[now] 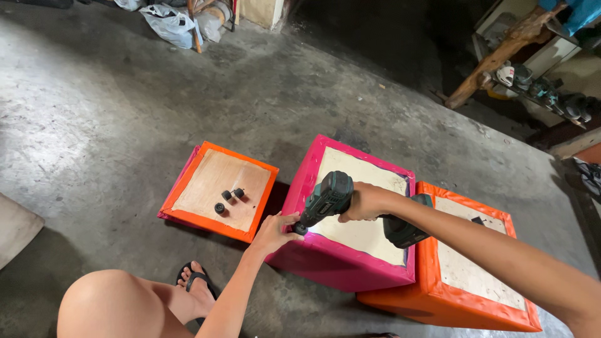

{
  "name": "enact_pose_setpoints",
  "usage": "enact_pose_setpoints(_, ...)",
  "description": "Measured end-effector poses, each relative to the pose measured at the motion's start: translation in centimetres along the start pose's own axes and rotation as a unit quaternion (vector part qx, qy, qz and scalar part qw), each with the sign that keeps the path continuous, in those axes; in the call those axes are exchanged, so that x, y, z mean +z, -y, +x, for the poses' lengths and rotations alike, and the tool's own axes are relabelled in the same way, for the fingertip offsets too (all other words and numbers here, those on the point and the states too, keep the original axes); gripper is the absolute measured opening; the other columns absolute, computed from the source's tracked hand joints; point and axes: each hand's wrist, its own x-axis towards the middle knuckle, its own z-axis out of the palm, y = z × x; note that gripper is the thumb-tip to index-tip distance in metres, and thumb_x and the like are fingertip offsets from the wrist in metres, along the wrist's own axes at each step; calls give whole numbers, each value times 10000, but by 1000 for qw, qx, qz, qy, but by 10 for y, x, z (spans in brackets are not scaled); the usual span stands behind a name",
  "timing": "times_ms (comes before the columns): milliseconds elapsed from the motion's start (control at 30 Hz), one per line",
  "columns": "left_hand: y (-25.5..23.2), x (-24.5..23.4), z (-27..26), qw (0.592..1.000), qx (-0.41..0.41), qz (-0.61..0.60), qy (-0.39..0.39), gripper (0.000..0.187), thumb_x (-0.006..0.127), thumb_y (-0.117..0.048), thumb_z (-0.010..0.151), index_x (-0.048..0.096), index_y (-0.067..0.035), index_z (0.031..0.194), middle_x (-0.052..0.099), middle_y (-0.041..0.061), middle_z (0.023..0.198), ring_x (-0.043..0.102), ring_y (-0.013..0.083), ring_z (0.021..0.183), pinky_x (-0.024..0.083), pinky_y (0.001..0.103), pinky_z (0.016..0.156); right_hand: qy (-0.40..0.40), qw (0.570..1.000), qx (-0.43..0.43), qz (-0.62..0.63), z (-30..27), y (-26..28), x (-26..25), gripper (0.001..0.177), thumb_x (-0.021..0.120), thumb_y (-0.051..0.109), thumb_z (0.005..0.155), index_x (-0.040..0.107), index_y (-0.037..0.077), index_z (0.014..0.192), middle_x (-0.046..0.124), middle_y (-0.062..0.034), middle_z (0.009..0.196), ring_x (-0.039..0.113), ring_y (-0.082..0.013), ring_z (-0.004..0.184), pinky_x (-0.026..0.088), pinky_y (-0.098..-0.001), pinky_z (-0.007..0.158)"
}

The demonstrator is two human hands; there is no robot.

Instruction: The person uses a cordless drill to attach black plastic feet to the underside of three small wooden boxes wrapped in pink and orange tape. They position each foot and drive screws into the corners of the boxes one at a time.

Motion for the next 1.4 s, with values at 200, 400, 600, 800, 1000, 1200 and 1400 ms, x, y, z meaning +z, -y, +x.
enact_pose_setpoints(200,1,0,0,1000,0,-4,0,517,896,-146,656,745,-50,1141,722,141,1234,685,282,1177,256,454,1250,-12,1000,-8,-19,6,-5,6,373,843,239,733,709,115,1058,667,-50,685,635,-167,555,541,-337,515)
enact_pose_setpoints(400,2,-4,0,1000,-5,22,11,522,890,-160,655,751,-67,1149,715,98,1259,697,290,1134,238,480,1253,-61,992,-74,-83,12,-12,14,441,872,290,693,716,147,1080,706,-28,740,680,-163,591,557,-330,559)
enact_pose_setpoints(600,-1,-1,-3,998,24,53,-9,633,924,-222,618,722,-55,1194,623,109,1398,616,310,1249,294,448,1216,-9,1000,2,-8,17,-12,17,350,833,282,730,734,96,1010,673,-62,675,637,-180,541,531,-342,499)
enact_pose_setpoints(800,-14,3,-15,1000,4,5,-26,702,943,-214,592,708,-85,1241,422,40,1586,543,289,1339,439,381,1091,27,999,-20,22,11,-17,13,301,799,270,761,739,69,976,630,-31,645,576,-144,510,483,-319,457)
enact_pose_setpoints(1000,-15,-2,-11,995,-97,21,17,560,884,-269,675,744,-148,1203,415,-91,1633,669,259,1199,529,397,981,26,999,10,17,18,-17,13,331,825,264,784,719,95,1048,616,-39,660,578,-152,536,499,-314,481)
enact_pose_setpoints(1200,-4,1,-8,998,-50,27,7,602,913,-261,649,748,-90,1202,402,-84,1622,603,260,1299,500,404,1034,-25,996,-70,-40,21,-22,16,390,880,300,735,748,114,1051,670,-56,733,602,-169,602,504,-334,522)
enact_pose_setpoints(1400,3,5,-8,998,-46,39,-2,636,920,-283,655,731,-58,1218,403,-101,1622,583,267,1320,493,410,1048,-19,995,-11,-101,21,-10,13,473,858,350,710,704,195,1130,750,-84,823,705,-219,629,593,-355,573)
